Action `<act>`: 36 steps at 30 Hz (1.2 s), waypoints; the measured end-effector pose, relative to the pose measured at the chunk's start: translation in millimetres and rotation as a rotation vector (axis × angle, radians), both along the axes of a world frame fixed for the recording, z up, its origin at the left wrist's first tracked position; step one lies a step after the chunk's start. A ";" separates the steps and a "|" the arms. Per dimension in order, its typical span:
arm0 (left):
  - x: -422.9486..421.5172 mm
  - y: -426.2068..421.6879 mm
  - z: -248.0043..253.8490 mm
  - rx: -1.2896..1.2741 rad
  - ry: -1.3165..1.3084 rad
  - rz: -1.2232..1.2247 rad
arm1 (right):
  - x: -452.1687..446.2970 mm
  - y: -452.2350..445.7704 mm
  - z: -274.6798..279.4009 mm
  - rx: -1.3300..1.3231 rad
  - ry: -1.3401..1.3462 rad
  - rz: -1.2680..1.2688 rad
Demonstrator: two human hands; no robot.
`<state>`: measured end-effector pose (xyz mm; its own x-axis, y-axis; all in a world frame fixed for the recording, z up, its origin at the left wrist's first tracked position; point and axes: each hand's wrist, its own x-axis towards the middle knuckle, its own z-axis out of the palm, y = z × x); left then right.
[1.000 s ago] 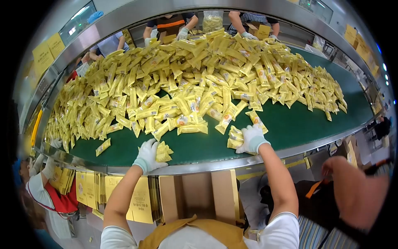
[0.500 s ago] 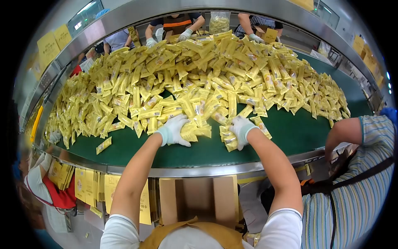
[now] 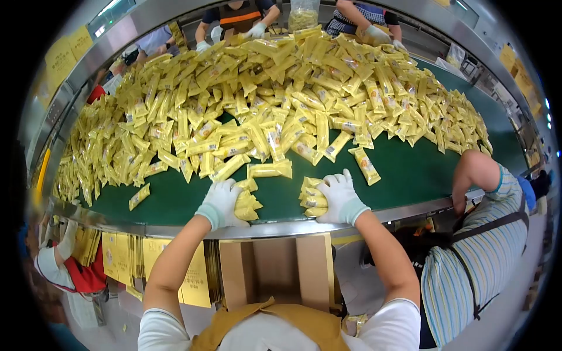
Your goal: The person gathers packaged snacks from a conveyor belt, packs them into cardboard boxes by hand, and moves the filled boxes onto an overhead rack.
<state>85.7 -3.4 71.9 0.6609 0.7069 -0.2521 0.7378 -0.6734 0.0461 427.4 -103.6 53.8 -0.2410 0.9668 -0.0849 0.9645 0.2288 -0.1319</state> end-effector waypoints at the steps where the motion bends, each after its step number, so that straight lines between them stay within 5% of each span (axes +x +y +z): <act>1: -5.0 -10.8 -8.3 0.043 -0.057 0.012 | -4.8 -4.9 -2.7 0.049 -0.039 -0.024; 11: -2.6 -21.5 -17.4 0.063 -0.055 0.187 | -22.9 9.4 9.3 -0.173 -0.181 -0.160; 15: -6.4 -32.5 -19.3 0.126 -0.096 0.268 | -14.7 -16.1 2.2 0.125 0.265 -0.165; 20: -7.6 -35.6 -16.5 0.112 -0.112 0.299 | -39.5 -61.3 62.5 0.270 0.689 -0.083; 22: -12.5 -33.6 -14.7 0.068 -0.332 0.368 | -51.7 -78.0 85.0 0.231 0.833 -0.034; 24: -26.8 -30.9 -16.2 -0.019 -0.670 0.496 | -73.9 -96.3 128.5 0.288 0.541 0.113; 26: -42.7 -29.6 -19.5 -0.410 -1.375 0.584 | -102.2 -115.0 159.6 0.165 0.305 0.202; 28: -56.9 -55.3 -4.2 -0.639 -1.662 0.513 | -131.0 -126.6 154.4 -0.004 -0.013 0.309; 30: -66.8 -86.6 4.8 -0.707 -1.701 0.255 | -165.7 -132.1 129.5 -0.138 -0.308 0.406; 32: -44.7 -111.1 45.1 -1.048 -1.617 0.297 | -192.0 -130.6 90.9 -0.240 -0.438 0.465; 35: -10.7 -142.4 73.1 -1.692 -1.361 0.652 | -206.2 -103.3 94.8 -0.792 -0.258 0.461; 36: -4.5 -149.3 70.1 -1.521 -1.298 0.528 | -204.4 -105.3 69.8 -0.830 -0.176 0.456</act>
<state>81.2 -152.7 141.9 0.7453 0.5695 -0.3468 -0.1085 0.6168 0.7796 223.0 -208.9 123.6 -0.4967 0.3993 -0.7706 0.8276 0.4854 -0.2819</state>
